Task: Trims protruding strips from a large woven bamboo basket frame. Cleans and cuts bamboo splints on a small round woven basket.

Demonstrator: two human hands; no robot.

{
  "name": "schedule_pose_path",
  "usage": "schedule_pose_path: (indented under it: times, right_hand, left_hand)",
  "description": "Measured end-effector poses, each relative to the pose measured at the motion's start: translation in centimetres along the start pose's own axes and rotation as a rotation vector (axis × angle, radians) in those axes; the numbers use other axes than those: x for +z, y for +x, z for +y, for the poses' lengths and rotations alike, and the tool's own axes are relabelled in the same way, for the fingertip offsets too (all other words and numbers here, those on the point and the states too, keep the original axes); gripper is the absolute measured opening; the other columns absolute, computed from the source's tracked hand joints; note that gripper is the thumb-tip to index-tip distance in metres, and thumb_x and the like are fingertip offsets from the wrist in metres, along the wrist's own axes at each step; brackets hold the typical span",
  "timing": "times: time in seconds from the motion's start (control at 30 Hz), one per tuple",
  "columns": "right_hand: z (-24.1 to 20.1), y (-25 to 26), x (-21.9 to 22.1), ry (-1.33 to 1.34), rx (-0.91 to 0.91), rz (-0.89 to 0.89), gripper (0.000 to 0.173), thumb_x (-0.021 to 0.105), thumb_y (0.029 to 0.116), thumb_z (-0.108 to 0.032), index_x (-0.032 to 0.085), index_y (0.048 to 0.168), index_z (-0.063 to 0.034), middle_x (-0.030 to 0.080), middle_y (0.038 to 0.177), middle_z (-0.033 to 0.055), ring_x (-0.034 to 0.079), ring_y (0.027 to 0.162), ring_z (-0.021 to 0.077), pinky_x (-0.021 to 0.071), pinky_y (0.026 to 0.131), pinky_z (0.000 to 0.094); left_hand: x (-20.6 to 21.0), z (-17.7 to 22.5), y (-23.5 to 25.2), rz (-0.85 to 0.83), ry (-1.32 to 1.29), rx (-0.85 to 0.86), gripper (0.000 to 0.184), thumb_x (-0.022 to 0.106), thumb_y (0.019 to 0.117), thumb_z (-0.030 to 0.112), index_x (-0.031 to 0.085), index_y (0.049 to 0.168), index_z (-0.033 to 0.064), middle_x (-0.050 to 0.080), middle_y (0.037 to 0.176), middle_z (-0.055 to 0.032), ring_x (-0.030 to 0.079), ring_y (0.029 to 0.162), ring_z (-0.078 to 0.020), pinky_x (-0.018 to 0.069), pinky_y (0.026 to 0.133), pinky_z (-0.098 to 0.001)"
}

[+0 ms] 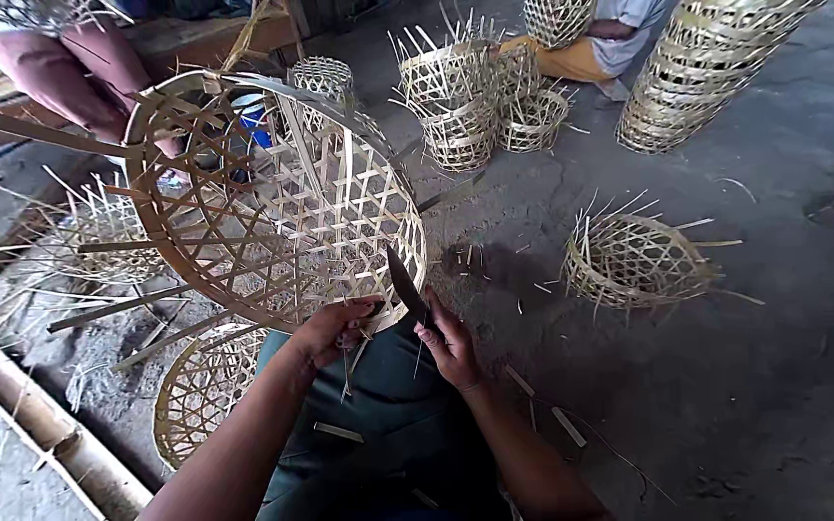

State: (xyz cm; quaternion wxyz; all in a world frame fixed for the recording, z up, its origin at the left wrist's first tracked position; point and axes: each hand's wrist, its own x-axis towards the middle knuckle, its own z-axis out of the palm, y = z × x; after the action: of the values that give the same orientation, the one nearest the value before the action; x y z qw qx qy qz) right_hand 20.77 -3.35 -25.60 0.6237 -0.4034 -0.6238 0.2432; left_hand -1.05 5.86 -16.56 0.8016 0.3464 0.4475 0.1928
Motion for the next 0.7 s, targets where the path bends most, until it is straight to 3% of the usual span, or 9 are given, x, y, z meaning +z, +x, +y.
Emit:
schedule_pose_path:
  times: [0.07, 0.13, 0.27, 0.3, 0.43, 0.47, 0.57, 0.63, 0.7]
  right_hand:
    - [0.3, 0.6, 0.2, -0.011, -0.031, -0.003, 0.057, 0.06, 0.1042, -0.026, 0.048, 0.145, 0.012, 0.066, 0.125, 0.0228, 0.066, 0.112, 0.018, 0.0535, 0.102, 0.0349]
    - [0.4, 1.4, 0.5, -0.026, -0.081, 0.007, 0.053, 0.063, 0.1029, -0.026, 0.054, 0.142, 0.009, 0.068, 0.12, 0.0217, 0.067, 0.107, 0.0182, 0.0554, 0.098, 0.0338]
    - [-0.1, 2.9, 1.1, -0.095, -0.199, -0.002, 0.049, 0.065, 0.1019, -0.028, 0.061, 0.139, 0.004, 0.07, 0.113, 0.0192, 0.068, 0.101, 0.018, 0.0556, 0.096, 0.0323]
    - [-0.4, 3.2, 1.3, -0.104, -0.228, -0.01, 0.048, 0.065, 0.1016, -0.029, 0.062, 0.137, 0.0036, 0.07, 0.111, 0.0186, 0.068, 0.1, 0.0177, 0.0554, 0.095, 0.0318]
    - [-1.0, 4.1, 2.1, -0.06, -0.307, -0.041, 0.044, 0.067, 0.1009, -0.026, 0.065, 0.135, 0.0016, 0.071, 0.107, 0.0165, 0.067, 0.097, 0.0177, 0.0545, 0.095, 0.0332]
    - [-1.1, 4.2, 2.4, -0.053, -0.323, -0.041, 0.042, 0.067, 0.1008, -0.026, 0.066, 0.134, 0.0006, 0.071, 0.106, 0.016, 0.067, 0.097, 0.0178, 0.0543, 0.094, 0.0336]
    - [-1.0, 4.5, 3.0, -0.105, -0.39, 0.006, 0.037, 0.067, 0.1006, -0.024, 0.068, 0.132, -0.004, 0.071, 0.105, 0.0143, 0.067, 0.098, 0.0184, 0.0536, 0.095, 0.0346]
    - [-0.8, 4.6, 3.2, -0.167, -0.415, 0.059, 0.035, 0.067, 0.1006, -0.024, 0.069, 0.131, -0.0079, 0.07, 0.103, 0.0124, 0.066, 0.098, 0.0184, 0.053, 0.095, 0.0353]
    - [-0.7, 4.5, 3.1, -0.2, -0.423, 0.085, 0.033, 0.067, 0.1007, -0.022, 0.07, 0.131, -0.0109, 0.069, 0.101, 0.013, 0.065, 0.094, 0.0193, 0.0532, 0.092, 0.036]
  left_hand:
    - [-0.1, 0.4, -0.2, -0.047, -0.01, -0.029, 0.02, 0.046, 0.1073, 0.013, 0.059, 0.122, 0.014, 0.043, 0.062, 0.0096, 0.037, 0.043, 0.002, 0.0347, 0.04, -0.0117]
    - [-0.3, 0.9, -0.5, -0.111, -0.016, -0.055, 0.019, 0.043, 0.1084, 0.015, 0.061, 0.114, 0.0173, 0.044, 0.063, 0.0103, 0.037, 0.044, 0.0031, 0.0358, 0.041, -0.0105]
    - [-1.5, 1.1, -1.0, -0.214, -0.059, -0.075, 0.036, 0.037, 0.1068, 0.016, 0.056, 0.077, 0.0193, 0.043, 0.058, 0.0114, 0.038, 0.044, 0.0043, 0.0369, 0.043, -0.01]
    - [-1.9, 1.0, -1.2, -0.239, -0.077, -0.073, 0.04, 0.033, 0.1059, 0.016, 0.055, 0.072, 0.0197, 0.043, 0.057, 0.0117, 0.04, 0.044, 0.0045, 0.0373, 0.044, -0.0101]
    - [-3.1, 0.6, -2.2, -0.298, -0.127, -0.03, 0.046, 0.03, 0.1054, 0.019, 0.059, 0.069, 0.0186, 0.047, 0.055, 0.0108, 0.044, 0.046, 0.0042, 0.0402, 0.047, -0.0108]
    - [-3.2, 0.5, -2.5, -0.31, -0.127, -0.012, 0.044, 0.035, 0.1052, 0.02, 0.06, 0.069, 0.0186, 0.049, 0.056, 0.0105, 0.046, 0.047, 0.0042, 0.0408, 0.047, -0.0108]
    - [-4.0, 0.3, -2.7, -0.404, -0.133, 0.012, 0.022, 0.064, 0.0956, 0.023, 0.068, 0.075, 0.0174, 0.051, 0.057, 0.0103, 0.05, 0.049, 0.0037, 0.0441, 0.049, -0.0106]
    - [-4.3, 0.3, -2.7, -0.419, -0.154, -0.008, 0.025, 0.057, 0.1003, 0.024, 0.064, 0.078, 0.0166, 0.049, 0.06, 0.0108, 0.048, 0.049, 0.0043, 0.0431, 0.049, -0.0098]
    - [-3.8, 0.7, -2.9, -0.353, -0.157, -0.048, 0.035, 0.039, 0.1066, 0.02, 0.058, 0.078, 0.0168, 0.044, 0.061, 0.0111, 0.041, 0.047, 0.005, 0.0392, 0.046, -0.0086]
